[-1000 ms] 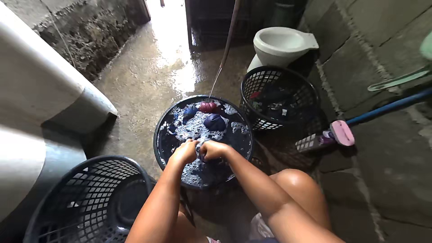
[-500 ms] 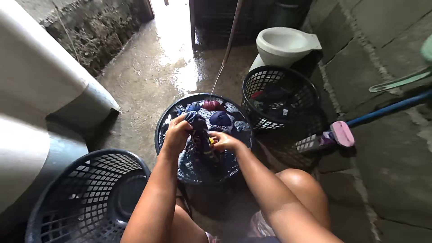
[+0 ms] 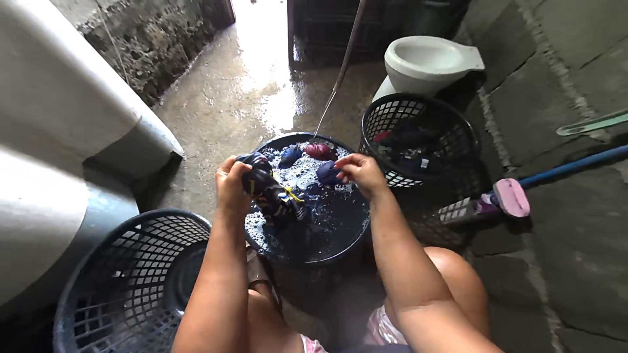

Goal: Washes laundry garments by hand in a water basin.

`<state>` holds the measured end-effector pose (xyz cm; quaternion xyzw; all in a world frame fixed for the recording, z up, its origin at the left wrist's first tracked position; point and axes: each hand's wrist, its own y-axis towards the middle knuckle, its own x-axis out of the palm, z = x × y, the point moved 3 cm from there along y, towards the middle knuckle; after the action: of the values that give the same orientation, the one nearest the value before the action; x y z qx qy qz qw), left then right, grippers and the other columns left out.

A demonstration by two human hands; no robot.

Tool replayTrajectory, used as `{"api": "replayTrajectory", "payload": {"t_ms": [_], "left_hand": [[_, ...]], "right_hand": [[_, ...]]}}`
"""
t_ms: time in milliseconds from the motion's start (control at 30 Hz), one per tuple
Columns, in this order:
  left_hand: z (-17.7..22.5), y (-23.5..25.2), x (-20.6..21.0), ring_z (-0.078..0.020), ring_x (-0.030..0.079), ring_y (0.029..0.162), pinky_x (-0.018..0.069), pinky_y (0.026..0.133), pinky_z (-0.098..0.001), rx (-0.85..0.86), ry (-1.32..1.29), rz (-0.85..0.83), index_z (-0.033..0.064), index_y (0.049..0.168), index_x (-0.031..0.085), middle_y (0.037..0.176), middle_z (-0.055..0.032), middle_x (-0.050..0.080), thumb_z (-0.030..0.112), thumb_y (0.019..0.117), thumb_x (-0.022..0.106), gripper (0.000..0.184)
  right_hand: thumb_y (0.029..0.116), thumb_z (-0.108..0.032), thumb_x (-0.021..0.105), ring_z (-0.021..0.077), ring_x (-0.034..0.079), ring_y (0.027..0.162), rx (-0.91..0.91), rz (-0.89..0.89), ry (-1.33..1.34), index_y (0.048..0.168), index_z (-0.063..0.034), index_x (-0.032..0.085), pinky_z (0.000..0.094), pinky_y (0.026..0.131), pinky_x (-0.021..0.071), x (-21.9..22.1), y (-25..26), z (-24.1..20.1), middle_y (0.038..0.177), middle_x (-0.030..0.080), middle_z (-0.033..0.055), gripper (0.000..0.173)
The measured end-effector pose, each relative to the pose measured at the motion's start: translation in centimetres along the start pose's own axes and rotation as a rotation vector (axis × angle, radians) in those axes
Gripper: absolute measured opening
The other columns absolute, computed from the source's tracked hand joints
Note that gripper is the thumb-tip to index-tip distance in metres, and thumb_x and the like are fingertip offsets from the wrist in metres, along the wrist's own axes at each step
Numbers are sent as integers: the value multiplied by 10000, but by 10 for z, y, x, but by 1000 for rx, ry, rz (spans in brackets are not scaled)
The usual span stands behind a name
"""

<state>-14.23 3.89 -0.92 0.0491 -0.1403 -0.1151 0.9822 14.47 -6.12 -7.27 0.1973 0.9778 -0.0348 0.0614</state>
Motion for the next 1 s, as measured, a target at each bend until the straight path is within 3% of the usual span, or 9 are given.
{"api": "replayTrajectory", "payload": {"t_ms": [167,233,333,500,600,667,800,900,1000], "left_hand": [[-7,-7,25,-67,665,693,587,648,-282,-28,-25,-257,192,845,607,762,46,686,129,930,561,116],[-7,-8,28,-68,659,692,584,647,-282,-42,-4,-312,185,855,609,764,42,680,136,946,560,114],[-6,-7,24,-51,661,684,583,638,-261,-36,4,-373,199,843,620,759,56,687,123,925,549,133],[1,8,-2,-84,603,676,532,643,-308,2,482,-19,116,849,566,735,22,610,167,982,561,143],[-6,12,-13,-391,623,1147,455,989,-646,-154,960,-10,6,1245,662,1235,-223,657,250,999,621,348],[-17,0,-3,-423,611,1201,471,1008,-650,-276,1056,-249,3,1371,580,1330,-250,613,183,979,614,432],[-41,-34,38,-337,650,1127,486,1006,-575,-481,1152,-877,25,1331,621,1195,-205,680,279,990,686,430],[-38,-33,45,-321,673,938,518,865,-557,-459,1190,-704,-1,1071,692,991,-184,698,198,1060,523,261],[-14,-33,43,-153,673,716,574,696,-345,-458,732,-494,1,1081,657,887,-89,720,143,1083,430,268]], "right_hand": [[941,-118,722,297,597,1288,45,-335,-143,1496,-104,520,505,1051,514,84,-10,48,1515,537,130,591],[966,-229,726,305,522,1373,60,-438,-213,1457,-39,536,498,1158,415,105,-16,53,1499,527,190,560],[1022,-248,647,259,628,1183,57,-501,-255,1225,14,669,457,1062,481,113,-19,52,1254,664,190,332],[1067,-79,474,162,692,802,99,-410,47,1245,69,590,353,799,594,81,-18,13,917,698,124,259],[1080,-167,532,170,671,650,109,-271,236,1301,-15,563,348,625,612,67,-20,-9,864,678,87,270],[1089,-196,503,170,679,694,93,-270,310,1339,-77,564,338,608,605,70,-24,-21,983,691,91,283],[1052,-95,468,214,683,980,22,-365,374,1492,-100,487,412,767,608,91,-36,-36,1273,630,119,440],[922,26,409,185,676,987,-81,-338,424,1483,-90,477,388,809,603,92,-30,-27,1290,614,109,577],[861,76,447,173,656,1000,-147,-338,423,1523,-120,409,387,838,583,87,-16,6,1283,607,84,691]]}}
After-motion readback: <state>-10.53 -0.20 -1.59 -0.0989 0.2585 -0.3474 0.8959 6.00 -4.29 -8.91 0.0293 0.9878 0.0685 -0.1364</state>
